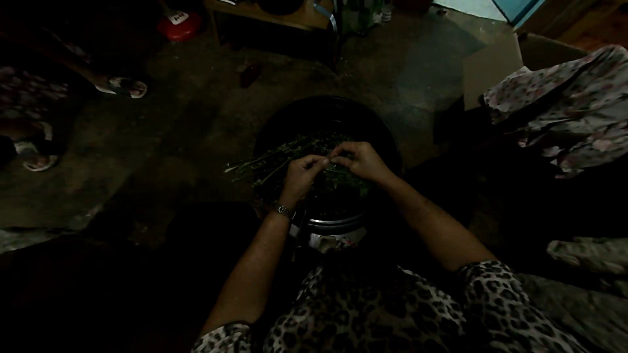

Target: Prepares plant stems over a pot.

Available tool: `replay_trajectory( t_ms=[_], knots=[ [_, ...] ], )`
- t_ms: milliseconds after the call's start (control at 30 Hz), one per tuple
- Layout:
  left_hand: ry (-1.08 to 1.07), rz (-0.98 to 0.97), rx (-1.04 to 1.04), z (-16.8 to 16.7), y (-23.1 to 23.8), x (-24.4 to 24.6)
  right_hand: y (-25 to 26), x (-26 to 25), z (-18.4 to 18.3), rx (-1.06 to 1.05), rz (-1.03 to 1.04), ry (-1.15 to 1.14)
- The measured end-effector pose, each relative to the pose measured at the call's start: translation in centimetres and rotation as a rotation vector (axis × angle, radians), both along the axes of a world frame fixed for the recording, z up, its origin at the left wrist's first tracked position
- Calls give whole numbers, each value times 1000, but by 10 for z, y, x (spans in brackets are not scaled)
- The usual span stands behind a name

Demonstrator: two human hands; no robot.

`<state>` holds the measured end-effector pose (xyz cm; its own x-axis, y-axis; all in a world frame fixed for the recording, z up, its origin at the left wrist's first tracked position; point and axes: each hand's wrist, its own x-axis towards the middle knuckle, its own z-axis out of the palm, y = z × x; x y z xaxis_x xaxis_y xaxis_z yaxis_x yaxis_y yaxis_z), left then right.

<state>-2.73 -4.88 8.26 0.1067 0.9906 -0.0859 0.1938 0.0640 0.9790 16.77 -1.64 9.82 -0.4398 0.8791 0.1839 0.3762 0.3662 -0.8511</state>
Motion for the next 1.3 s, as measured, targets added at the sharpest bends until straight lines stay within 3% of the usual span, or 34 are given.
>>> replay_trajectory(
  t_ms=[100,300,467,633,767,1133,1300],
  knots=[
    [-45,-14,-3,-4,2,-2,0,0,-2,-5,12,54],
    [-181,-60,-37,-3,-3,-5,4,2,12,-427,-52,98],
    [-242,-28,-97,-2,-4,-7,7,6,15,-279,-200,47],
    [-317,-9,-84,-6,1,-5,6,8,8,-111,18,31],
    [-216,-42,-71,-5,-4,-7,4,2,-1,-19,25,54],
    [-187,-23,-88,-2,-4,-6,1,-4,11,-180,-267,-143],
    [-246,41,-102,1,0,-5,3,4,10,-116,-189,45]
  ],
)
